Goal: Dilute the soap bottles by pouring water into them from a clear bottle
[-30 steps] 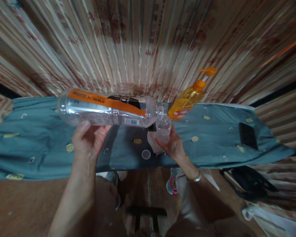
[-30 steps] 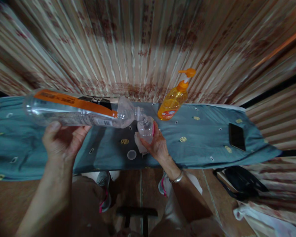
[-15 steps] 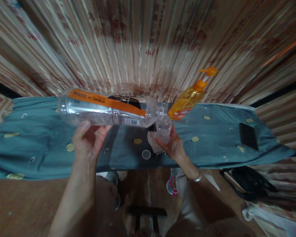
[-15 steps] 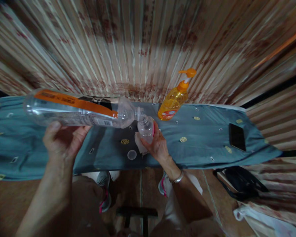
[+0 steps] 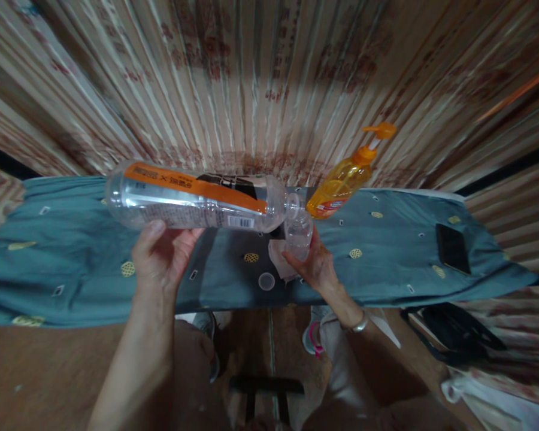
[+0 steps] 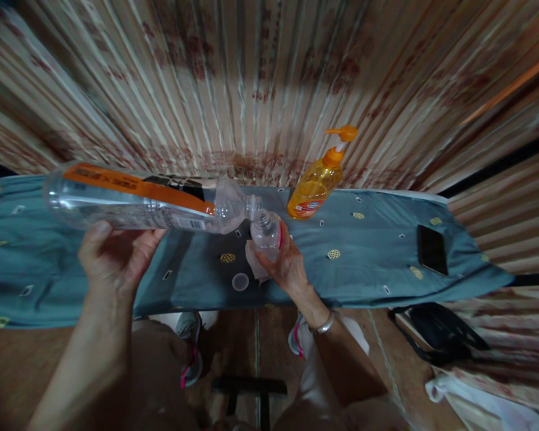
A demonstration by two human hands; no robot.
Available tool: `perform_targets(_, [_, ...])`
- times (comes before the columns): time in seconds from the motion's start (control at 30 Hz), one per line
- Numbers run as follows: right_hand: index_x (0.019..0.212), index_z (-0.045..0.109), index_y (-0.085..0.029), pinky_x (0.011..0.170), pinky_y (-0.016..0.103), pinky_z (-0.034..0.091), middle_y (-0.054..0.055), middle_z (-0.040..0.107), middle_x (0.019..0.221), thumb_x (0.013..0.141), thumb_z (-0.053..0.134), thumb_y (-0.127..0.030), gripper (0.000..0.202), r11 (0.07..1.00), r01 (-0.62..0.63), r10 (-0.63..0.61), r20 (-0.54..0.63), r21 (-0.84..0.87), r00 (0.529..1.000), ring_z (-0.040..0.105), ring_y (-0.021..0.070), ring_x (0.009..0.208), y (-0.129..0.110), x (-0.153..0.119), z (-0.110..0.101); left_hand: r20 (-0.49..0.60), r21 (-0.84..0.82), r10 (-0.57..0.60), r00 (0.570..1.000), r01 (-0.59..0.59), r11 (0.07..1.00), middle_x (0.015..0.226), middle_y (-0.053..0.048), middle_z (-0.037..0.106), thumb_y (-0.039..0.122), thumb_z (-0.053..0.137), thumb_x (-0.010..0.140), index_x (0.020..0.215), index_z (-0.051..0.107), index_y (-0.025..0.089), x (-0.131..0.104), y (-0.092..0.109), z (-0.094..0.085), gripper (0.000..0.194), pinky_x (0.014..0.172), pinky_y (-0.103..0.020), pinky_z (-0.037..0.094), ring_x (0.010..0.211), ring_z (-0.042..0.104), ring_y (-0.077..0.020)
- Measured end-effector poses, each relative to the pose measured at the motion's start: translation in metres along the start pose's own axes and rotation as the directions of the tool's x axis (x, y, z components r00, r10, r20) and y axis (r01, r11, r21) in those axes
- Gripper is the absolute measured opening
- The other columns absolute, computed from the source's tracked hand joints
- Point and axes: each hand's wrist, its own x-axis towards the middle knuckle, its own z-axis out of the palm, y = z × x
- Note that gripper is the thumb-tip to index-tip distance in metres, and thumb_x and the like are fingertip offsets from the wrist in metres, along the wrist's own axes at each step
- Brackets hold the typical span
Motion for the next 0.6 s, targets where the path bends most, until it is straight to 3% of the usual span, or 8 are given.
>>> perform_targets(0.6, [0.150, 0.037, -0.005, 0.098, 0.059, 0.059, 0.029, 0.066, 0.133, 0.079, 0.067, -0.060, 0.094, 1.000, -0.010, 0.010, 0.003, 0.017, 1.000, 0.068, 0.0388, 0.121, -0.0011, 0.0006, -0.0007, -0.007, 0.007, 0.003, 1.000, -0.003, 1.000, 0.103, -0.002, 0.080, 0.027, 0.085, 0.056, 0.102, 0.072, 0.030, -0.0006, -0.0002, -0.0010, 0.048, 0.108, -0.049, 0.055, 0.129, 0.062, -0.0316])
